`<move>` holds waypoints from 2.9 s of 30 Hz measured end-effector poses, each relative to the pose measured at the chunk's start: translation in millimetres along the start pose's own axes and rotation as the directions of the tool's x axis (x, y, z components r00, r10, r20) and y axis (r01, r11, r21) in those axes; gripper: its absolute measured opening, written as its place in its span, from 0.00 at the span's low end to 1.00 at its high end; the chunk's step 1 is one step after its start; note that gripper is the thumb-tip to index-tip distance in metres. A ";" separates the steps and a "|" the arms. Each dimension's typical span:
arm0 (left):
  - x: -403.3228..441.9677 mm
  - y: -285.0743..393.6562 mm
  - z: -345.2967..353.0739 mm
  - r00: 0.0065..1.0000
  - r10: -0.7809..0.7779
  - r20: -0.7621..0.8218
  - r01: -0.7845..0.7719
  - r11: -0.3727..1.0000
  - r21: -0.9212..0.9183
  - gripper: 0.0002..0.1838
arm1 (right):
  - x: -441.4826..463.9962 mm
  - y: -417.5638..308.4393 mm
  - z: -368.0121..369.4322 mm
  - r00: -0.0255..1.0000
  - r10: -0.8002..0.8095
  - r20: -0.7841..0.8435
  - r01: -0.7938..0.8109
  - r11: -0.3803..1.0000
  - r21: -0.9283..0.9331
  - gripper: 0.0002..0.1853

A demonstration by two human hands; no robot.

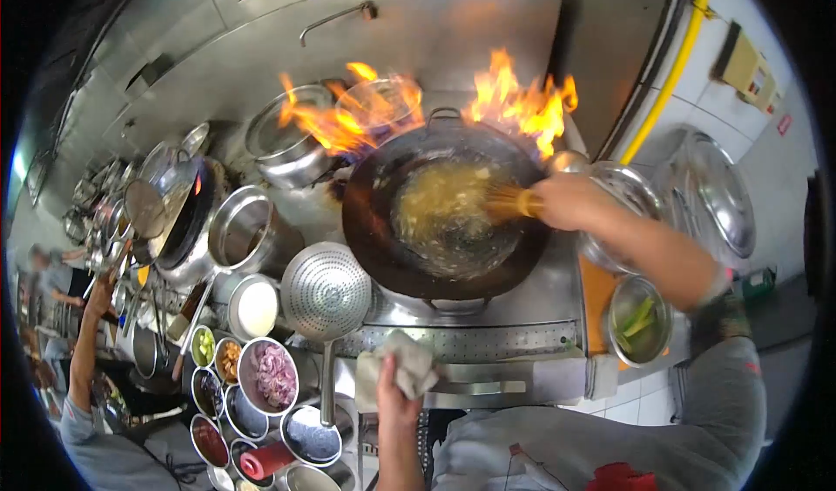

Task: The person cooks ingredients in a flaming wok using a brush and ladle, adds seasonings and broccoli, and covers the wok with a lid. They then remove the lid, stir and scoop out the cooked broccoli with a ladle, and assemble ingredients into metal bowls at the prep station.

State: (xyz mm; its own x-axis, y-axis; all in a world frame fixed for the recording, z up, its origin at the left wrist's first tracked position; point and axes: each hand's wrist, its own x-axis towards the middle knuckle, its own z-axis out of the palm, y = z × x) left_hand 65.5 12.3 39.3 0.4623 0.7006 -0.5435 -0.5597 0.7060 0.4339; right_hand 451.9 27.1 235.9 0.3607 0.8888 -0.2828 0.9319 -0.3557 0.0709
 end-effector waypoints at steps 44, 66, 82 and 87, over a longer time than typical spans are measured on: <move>115.2 218.3 115.9 0.981 0.140 0.131 -0.175 0.931 0.320 0.09 | -268.9 1.7 132.0 0.836 0.546 0.049 -0.233 0.273 0.933 0.25; 313.1 354.7 288.0 0.455 0.884 -0.106 -0.326 0.277 0.904 0.34 | -225.8 -36.6 258.7 0.731 0.662 -0.165 -0.366 0.584 0.725 0.30; 303.7 331.5 272.0 0.704 0.704 -0.097 -0.517 0.600 0.611 0.22 | -197.2 220.7 152.3 0.605 0.639 -0.474 -0.464 0.767 0.443 0.24; 128.7 212.8 188.6 0.976 0.184 0.114 -0.209 0.942 0.264 0.17 | -180.1 335.9 242.5 0.839 0.465 -0.284 -0.416 0.883 0.217 0.15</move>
State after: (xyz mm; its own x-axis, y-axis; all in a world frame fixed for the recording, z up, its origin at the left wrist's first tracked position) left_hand 135.6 272.3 197.3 0.4264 0.8259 -0.3688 -0.4419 0.5460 0.7118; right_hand 690.8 -322.5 78.7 0.7463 0.6622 0.0673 0.6648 -0.7465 -0.0278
